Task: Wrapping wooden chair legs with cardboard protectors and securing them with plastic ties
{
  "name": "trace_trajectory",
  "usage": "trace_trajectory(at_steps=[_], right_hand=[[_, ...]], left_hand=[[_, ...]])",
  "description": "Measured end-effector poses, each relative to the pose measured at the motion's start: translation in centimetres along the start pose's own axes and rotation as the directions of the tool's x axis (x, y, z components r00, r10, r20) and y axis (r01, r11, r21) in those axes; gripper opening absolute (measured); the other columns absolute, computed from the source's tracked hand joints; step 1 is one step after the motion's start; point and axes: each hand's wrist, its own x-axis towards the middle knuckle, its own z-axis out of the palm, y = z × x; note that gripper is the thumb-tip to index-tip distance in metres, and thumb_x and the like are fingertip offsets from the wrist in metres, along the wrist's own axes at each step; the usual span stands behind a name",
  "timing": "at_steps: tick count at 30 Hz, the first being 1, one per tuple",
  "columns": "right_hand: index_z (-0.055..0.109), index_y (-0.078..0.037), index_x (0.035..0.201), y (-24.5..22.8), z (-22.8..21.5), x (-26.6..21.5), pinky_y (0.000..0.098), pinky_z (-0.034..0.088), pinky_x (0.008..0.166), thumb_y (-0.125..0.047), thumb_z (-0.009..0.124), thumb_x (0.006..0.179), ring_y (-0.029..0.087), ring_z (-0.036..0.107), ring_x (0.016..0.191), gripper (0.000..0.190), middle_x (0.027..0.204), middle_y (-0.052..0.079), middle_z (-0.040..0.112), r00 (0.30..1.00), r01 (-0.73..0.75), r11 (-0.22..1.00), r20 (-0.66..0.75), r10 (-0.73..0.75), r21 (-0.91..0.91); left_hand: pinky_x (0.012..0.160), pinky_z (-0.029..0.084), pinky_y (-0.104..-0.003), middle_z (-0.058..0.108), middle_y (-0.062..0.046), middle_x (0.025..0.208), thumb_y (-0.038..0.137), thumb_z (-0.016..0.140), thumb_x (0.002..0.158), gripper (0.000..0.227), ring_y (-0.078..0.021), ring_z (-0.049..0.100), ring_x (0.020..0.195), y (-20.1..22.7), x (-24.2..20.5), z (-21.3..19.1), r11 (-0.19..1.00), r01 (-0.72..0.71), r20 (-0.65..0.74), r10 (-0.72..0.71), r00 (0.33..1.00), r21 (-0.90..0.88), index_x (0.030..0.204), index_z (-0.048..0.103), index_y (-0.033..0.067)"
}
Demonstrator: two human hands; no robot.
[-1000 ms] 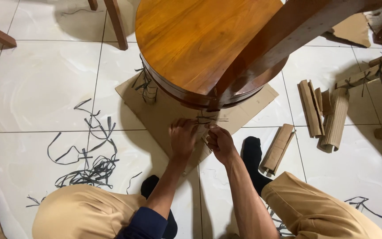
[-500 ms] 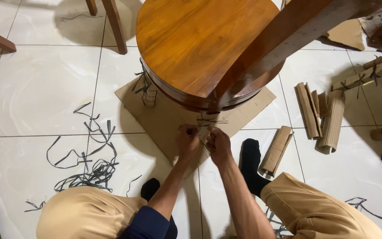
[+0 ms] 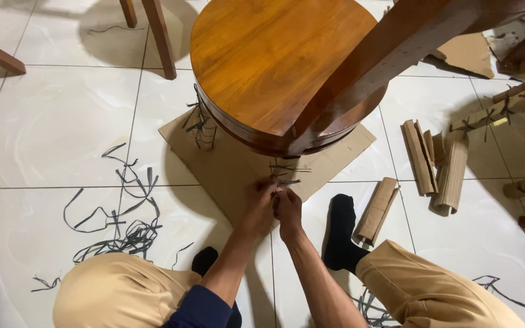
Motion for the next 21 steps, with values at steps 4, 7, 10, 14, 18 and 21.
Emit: trace_trajectory(at_steps=[4,7,10,14,18,21], right_hand=[[0.065,-0.010,0.083,1.0,0.1,0.8,0.0263,0.043,0.051,-0.013,0.059,0.093,0.014,0.054,0.056,0.011,0.064,0.005,0.059,0.999,0.041,0.991,-0.025,-0.045,-0.128],[0.065,-0.010,0.096,1.6,-0.4,1.3,0.0315,0.049,0.068,-0.019,0.063,0.093,0.017,0.058,0.075,0.010,0.082,0.007,0.064,0.994,0.087,0.986,-0.049,-0.095,-0.141],[0.062,-0.010,0.110,-0.6,-0.1,-0.2,0.0333,0.048,0.079,-0.027,0.068,0.096,0.017,0.055,0.087,0.023,0.095,0.006,0.061,0.987,0.155,0.982,-0.027,-0.158,-0.104],[0.069,-0.011,0.115,-0.6,-0.5,0.4,0.0313,0.051,0.077,-0.029,0.070,0.098,0.017,0.059,0.086,0.025,0.094,0.008,0.068,0.974,0.224,0.957,0.012,-0.225,-0.185],[0.073,-0.013,0.097,-0.9,-1.1,2.2,0.0280,0.050,0.063,-0.022,0.070,0.096,0.018,0.066,0.071,0.010,0.078,0.007,0.070,0.964,0.256,0.927,-0.002,-0.267,-0.274],[0.073,-0.010,0.099,-1.4,-1.5,2.4,0.0309,0.053,0.063,-0.018,0.069,0.097,0.020,0.070,0.069,0.009,0.079,0.011,0.073,0.958,0.272,0.893,0.012,-0.287,-0.359]], left_hand=[[0.062,0.054,-0.036,0.070,-0.016,0.084,0.015,0.087,0.077,0.027,-0.0225,0.065,0.074,-2.8,2.9,-1.2,0.979,-0.097,-0.059,0.109,0.992,0.179,0.091,0.073,-0.0019],[0.061,0.055,-0.034,0.072,-0.016,0.084,0.020,0.088,0.077,0.028,-0.0210,0.067,0.074,-4.7,5.1,-2.3,0.957,-0.122,-0.049,0.140,0.989,0.265,0.092,0.075,-0.0006],[0.060,0.053,-0.034,0.071,-0.015,0.081,0.018,0.085,0.077,0.025,-0.0202,0.064,0.073,-3.0,3.6,-1.1,0.938,-0.156,-0.051,0.180,0.982,0.308,0.091,0.076,-0.0013],[0.074,0.052,-0.036,0.072,-0.013,0.088,0.021,0.082,0.082,0.026,-0.0202,0.059,0.081,-2.2,2.6,-0.7,0.957,-0.152,-0.007,0.159,0.987,0.245,0.095,0.077,-0.0011],[0.072,0.049,-0.037,0.069,-0.015,0.088,0.019,0.082,0.084,0.028,-0.0229,0.059,0.083,-9.3,6.5,-4.7,0.954,-0.145,-0.009,0.153,0.988,0.263,0.099,0.075,-0.0027],[0.081,0.050,-0.038,0.071,-0.014,0.091,0.022,0.082,0.088,0.027,-0.0218,0.059,0.085,-7.8,6.6,-4.4,0.962,-0.126,0.026,0.123,0.992,0.243,0.100,0.074,-0.0001]])
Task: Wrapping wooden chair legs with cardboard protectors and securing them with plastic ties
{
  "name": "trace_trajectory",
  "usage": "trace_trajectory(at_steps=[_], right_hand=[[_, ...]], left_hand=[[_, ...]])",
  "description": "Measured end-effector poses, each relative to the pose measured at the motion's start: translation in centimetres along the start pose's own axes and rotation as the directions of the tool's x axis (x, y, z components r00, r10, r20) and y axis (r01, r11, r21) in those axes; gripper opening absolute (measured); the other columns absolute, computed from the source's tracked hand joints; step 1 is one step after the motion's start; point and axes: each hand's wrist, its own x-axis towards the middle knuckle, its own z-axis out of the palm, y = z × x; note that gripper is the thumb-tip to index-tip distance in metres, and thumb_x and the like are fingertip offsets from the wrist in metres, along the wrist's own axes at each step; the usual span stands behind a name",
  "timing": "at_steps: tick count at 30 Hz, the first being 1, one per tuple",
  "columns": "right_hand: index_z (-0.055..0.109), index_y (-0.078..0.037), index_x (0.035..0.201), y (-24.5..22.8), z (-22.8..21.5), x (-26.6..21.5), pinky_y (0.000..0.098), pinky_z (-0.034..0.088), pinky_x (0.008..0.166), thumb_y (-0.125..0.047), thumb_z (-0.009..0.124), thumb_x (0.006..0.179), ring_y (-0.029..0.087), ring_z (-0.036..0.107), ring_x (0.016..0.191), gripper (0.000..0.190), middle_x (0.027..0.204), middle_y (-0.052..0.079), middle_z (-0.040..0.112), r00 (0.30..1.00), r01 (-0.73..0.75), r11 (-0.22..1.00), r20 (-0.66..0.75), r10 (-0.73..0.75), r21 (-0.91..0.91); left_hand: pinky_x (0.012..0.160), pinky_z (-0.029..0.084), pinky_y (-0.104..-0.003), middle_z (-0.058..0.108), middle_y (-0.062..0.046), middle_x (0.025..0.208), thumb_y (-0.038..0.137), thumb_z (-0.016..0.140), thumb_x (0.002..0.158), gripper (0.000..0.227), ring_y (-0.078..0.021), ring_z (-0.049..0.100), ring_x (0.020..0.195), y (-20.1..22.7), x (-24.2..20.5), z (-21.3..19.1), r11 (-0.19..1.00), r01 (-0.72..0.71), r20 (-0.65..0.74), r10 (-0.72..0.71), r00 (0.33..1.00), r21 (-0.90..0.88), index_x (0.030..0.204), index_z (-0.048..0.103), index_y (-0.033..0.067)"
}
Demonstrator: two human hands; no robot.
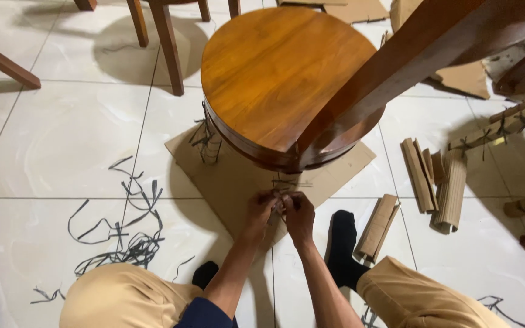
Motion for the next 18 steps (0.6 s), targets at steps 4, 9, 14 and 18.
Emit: trace_trajectory(at_steps=[4,9,14,18], right_hand=[[0.079,-0.013,0.100,-0.6,-1.3,-0.1,0.0320,0.058,0.060,-0.021,0.072,0.095,0.019,0.073,0.064,0.012,0.075,0.010,0.076,0.993,0.052,0.965,0.115,-0.023,-0.258],[0.082,-0.013,0.095,-2.1,-2.2,-0.8,0.0291,0.060,0.057,-0.023,0.073,0.093,0.018,0.075,0.062,0.014,0.068,0.007,0.075,0.973,0.136,0.905,0.228,-0.045,-0.403],[0.074,-0.003,0.094,-2.9,-2.0,-1.6,0.0472,0.057,0.071,-0.024,0.065,0.098,0.040,0.073,0.083,0.023,0.084,0.023,0.071,0.943,0.306,0.853,0.258,-0.211,-0.423],[0.073,-0.005,0.097,-4.9,-1.8,-2.6,0.0497,0.058,0.077,-0.024,0.062,0.099,0.039,0.073,0.087,0.022,0.088,0.020,0.072,0.940,0.303,0.838,0.287,-0.185,-0.453]], left_hand=[[0.072,0.046,-0.035,0.065,-0.011,0.081,0.024,0.081,0.089,0.023,-0.0164,0.055,0.078,3.4,0.3,0.8,0.998,-0.035,-0.016,0.036,0.999,0.051,0.093,0.074,0.0030],[0.098,0.041,-0.040,0.048,-0.017,0.130,0.020,0.045,0.104,0.035,-0.0269,0.049,0.116,13.9,-10.2,1.8,0.572,-0.673,0.480,0.475,0.738,0.469,0.130,0.057,0.0008],[0.075,0.051,-0.040,0.070,-0.021,0.086,0.021,0.079,0.087,0.028,-0.0237,0.063,0.082,-3.1,5.2,0.5,0.974,-0.153,-0.122,0.174,0.977,0.169,0.100,0.070,-0.0024],[0.063,0.052,-0.028,0.070,-0.010,0.082,0.012,0.069,0.094,0.010,-0.0141,0.063,0.066,6.1,-2.1,1.9,0.995,-0.092,-0.109,0.094,0.990,0.024,0.095,0.069,0.0020]])
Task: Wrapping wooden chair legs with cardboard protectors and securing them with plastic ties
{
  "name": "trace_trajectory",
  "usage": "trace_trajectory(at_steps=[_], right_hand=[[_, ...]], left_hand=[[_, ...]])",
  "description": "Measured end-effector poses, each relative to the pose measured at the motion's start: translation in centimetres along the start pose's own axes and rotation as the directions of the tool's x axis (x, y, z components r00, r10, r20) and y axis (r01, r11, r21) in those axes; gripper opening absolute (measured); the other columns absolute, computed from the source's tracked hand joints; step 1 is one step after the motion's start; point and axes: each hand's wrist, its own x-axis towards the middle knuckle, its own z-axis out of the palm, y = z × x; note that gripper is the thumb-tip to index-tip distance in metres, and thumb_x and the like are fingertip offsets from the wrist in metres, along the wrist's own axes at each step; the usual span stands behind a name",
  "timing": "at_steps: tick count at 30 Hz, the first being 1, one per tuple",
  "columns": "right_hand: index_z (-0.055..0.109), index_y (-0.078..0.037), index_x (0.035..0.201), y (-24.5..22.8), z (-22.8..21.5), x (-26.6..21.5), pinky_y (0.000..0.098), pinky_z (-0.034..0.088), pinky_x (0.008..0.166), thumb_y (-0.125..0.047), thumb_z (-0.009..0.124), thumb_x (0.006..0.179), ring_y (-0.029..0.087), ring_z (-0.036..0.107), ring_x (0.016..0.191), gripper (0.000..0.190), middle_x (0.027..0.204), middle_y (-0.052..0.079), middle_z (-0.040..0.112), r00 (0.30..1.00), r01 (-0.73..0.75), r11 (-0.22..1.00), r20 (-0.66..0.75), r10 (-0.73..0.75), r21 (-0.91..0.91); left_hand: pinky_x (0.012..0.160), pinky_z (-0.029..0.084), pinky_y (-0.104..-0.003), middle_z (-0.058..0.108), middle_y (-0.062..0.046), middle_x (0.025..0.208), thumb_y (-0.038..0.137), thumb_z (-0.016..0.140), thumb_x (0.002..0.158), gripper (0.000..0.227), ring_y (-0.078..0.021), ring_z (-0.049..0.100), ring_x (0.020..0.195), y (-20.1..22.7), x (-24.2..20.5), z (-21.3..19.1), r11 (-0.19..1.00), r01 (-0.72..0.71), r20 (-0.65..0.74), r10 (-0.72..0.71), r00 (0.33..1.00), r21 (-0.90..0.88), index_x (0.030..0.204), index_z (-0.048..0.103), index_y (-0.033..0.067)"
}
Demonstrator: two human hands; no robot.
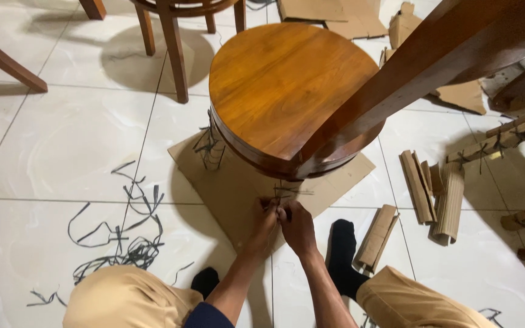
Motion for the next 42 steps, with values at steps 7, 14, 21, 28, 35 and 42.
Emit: trace_trajectory(at_steps=[7,14,21,28,35,42], right_hand=[[0.070,-0.003,0.097,2.5,1.1,0.4,0.0550,0.055,0.078,-0.024,0.061,0.100,0.045,0.071,0.090,0.023,0.088,0.024,0.070,1.000,-0.002,1.000,0.021,0.003,-0.022],[0.071,-0.005,0.097,3.7,1.0,1.6,0.0462,0.058,0.072,-0.028,0.064,0.098,0.034,0.074,0.084,0.024,0.084,0.017,0.073,0.994,-0.102,0.991,-0.036,0.105,0.083],[0.071,-0.009,0.093,2.7,3.8,1.3,0.0247,0.043,0.042,-0.022,0.065,0.094,0.014,0.054,0.053,0.014,0.063,0.005,0.062,0.947,-0.250,0.826,-0.051,0.318,0.504],[0.075,-0.008,0.101,2.0,4.4,0.9,0.0344,0.053,0.069,-0.018,0.068,0.095,0.020,0.068,0.078,0.014,0.082,0.011,0.074,0.937,-0.143,0.884,-0.226,0.265,0.445],[0.077,-0.010,0.100,2.1,5.1,0.9,0.0348,0.056,0.071,-0.017,0.072,0.093,0.023,0.074,0.084,0.011,0.088,0.011,0.077,0.934,0.001,0.954,-0.341,0.106,0.300],[0.077,-0.008,0.102,1.4,3.5,0.8,0.0430,0.059,0.081,-0.011,0.067,0.095,0.032,0.074,0.088,0.013,0.092,0.014,0.075,0.944,0.124,0.985,-0.321,-0.078,0.124]], left_hand=[[0.068,0.047,-0.023,0.059,-0.007,0.079,0.013,0.056,0.099,0.019,-0.0134,0.057,0.072,-3.9,0.9,0.3,0.990,-0.100,0.039,0.096,0.995,0.097,0.087,0.063,-0.0007],[0.070,0.056,-0.029,0.073,-0.007,0.086,0.026,0.076,0.095,0.020,-0.0142,0.070,0.079,-10.6,5.5,-0.7,0.977,-0.214,0.033,0.214,0.976,-0.005,0.103,0.068,0.0093],[0.065,0.053,-0.031,0.067,-0.011,0.078,0.018,0.075,0.096,0.015,-0.0144,0.064,0.073,-4.6,1.0,-0.4,0.909,-0.415,0.024,0.414,0.910,0.050,0.096,0.068,0.0050],[0.072,0.057,-0.036,0.071,-0.017,0.081,0.003,0.066,0.095,0.003,-0.0257,0.072,0.076,-2.1,-1.5,-0.4,0.784,-0.561,0.040,0.573,0.819,0.266,0.096,0.069,0.0032],[0.067,0.056,-0.036,0.069,-0.017,0.079,0.007,0.077,0.088,0.006,-0.0268,0.072,0.073,-1.0,-2.6,-0.7,0.827,-0.515,-0.018,0.532,0.847,0.227,0.091,0.072,0.0040],[0.068,0.055,-0.034,0.070,-0.013,0.080,0.009,0.075,0.089,0.007,-0.0182,0.068,0.074,-3.1,-1.6,-0.6,0.892,-0.442,-0.025,0.446,0.895,0.092,0.094,0.073,0.0040]])
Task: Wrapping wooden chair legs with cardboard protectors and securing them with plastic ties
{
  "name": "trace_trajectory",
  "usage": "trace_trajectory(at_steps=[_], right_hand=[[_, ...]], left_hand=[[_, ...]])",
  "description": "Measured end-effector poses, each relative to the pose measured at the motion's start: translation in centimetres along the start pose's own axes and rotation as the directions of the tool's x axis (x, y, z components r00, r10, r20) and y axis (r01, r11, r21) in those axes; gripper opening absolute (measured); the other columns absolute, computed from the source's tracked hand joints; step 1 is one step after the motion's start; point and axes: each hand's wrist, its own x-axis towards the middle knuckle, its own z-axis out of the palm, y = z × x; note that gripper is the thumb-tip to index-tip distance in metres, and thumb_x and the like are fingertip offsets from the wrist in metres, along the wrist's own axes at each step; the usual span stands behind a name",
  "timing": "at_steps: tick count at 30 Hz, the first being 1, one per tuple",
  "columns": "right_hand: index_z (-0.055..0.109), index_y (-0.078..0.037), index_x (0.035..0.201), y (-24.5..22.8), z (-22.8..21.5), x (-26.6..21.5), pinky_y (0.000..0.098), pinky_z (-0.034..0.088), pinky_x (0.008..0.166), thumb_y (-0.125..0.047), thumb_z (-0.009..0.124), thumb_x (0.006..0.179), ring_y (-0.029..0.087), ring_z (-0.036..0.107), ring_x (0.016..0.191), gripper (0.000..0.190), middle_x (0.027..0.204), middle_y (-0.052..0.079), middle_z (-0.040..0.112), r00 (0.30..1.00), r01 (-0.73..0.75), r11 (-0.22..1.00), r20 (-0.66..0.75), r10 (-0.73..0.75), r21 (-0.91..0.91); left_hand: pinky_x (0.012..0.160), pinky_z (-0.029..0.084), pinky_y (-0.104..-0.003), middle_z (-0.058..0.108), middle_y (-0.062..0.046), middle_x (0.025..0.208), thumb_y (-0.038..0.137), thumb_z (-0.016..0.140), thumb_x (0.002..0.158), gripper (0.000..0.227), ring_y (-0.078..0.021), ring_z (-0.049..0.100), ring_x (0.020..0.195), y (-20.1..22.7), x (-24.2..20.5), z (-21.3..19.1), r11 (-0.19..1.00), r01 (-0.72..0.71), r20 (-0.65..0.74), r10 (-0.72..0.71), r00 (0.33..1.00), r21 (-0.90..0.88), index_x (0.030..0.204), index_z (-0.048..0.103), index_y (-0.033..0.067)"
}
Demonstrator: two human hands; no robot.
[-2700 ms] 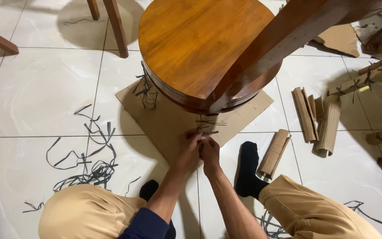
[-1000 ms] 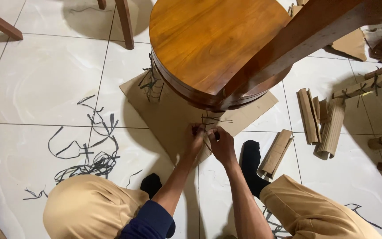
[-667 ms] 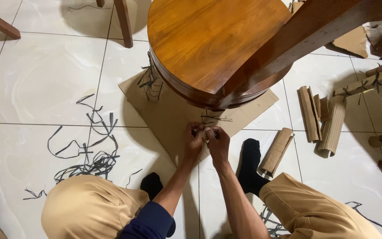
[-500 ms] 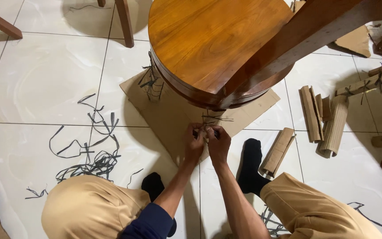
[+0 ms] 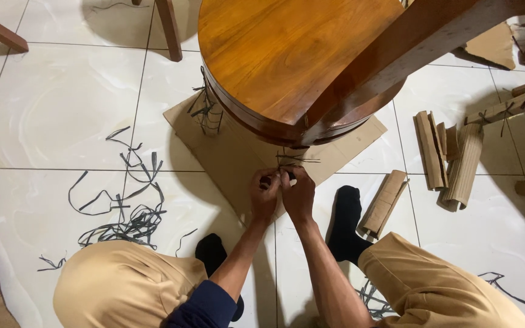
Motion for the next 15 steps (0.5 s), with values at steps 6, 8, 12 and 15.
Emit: trace_trajectory(at_steps=[6,8,12,15], right_hand=[[0.077,-0.006,0.098,-0.9,-0.9,0.1,0.0433,0.059,0.079,-0.011,0.067,0.095,0.036,0.074,0.090,0.012,0.092,0.016,0.075,0.994,0.071,0.997,0.079,-0.069,-0.021],[0.076,-0.005,0.101,-1.3,-1.1,-0.1,0.0452,0.059,0.081,-0.015,0.070,0.093,0.037,0.074,0.094,0.014,0.096,0.017,0.074,0.991,0.080,0.997,0.111,-0.079,-0.005],[0.074,-0.005,0.105,0.1,-0.7,0.3,0.0439,0.059,0.082,-0.020,0.073,0.092,0.036,0.073,0.097,0.020,0.099,0.017,0.073,0.990,0.072,0.997,0.122,-0.074,0.016],[0.076,-0.007,0.103,-0.5,-1.0,0.5,0.0395,0.060,0.075,-0.013,0.069,0.096,0.031,0.074,0.088,0.012,0.094,0.013,0.074,0.988,-0.031,0.996,0.154,0.018,0.080]], left_hand=[[0.064,0.055,-0.030,0.071,-0.009,0.074,0.006,0.071,0.092,0.005,-0.0142,0.068,0.069,2.2,0.1,-0.3,0.997,-0.060,0.001,0.060,0.998,0.049,0.092,0.075,0.0055],[0.064,0.057,-0.036,0.072,-0.014,0.077,0.005,0.066,0.093,0.010,-0.0239,0.072,0.070,3.5,0.0,-0.3,0.974,-0.137,0.000,0.139,0.990,0.179,0.096,0.075,0.0054],[0.069,0.057,-0.037,0.073,-0.014,0.077,0.007,0.055,0.097,0.021,-0.0187,0.070,0.072,4.3,-0.4,-0.5,0.991,-0.101,0.023,0.100,0.995,0.082,0.096,0.076,0.0058],[0.073,0.057,-0.039,0.075,-0.016,0.084,0.010,0.055,0.097,0.022,-0.0213,0.072,0.080,5.3,-0.2,-0.4,0.986,-0.143,0.031,0.140,0.990,0.086,0.102,0.075,0.0048]])
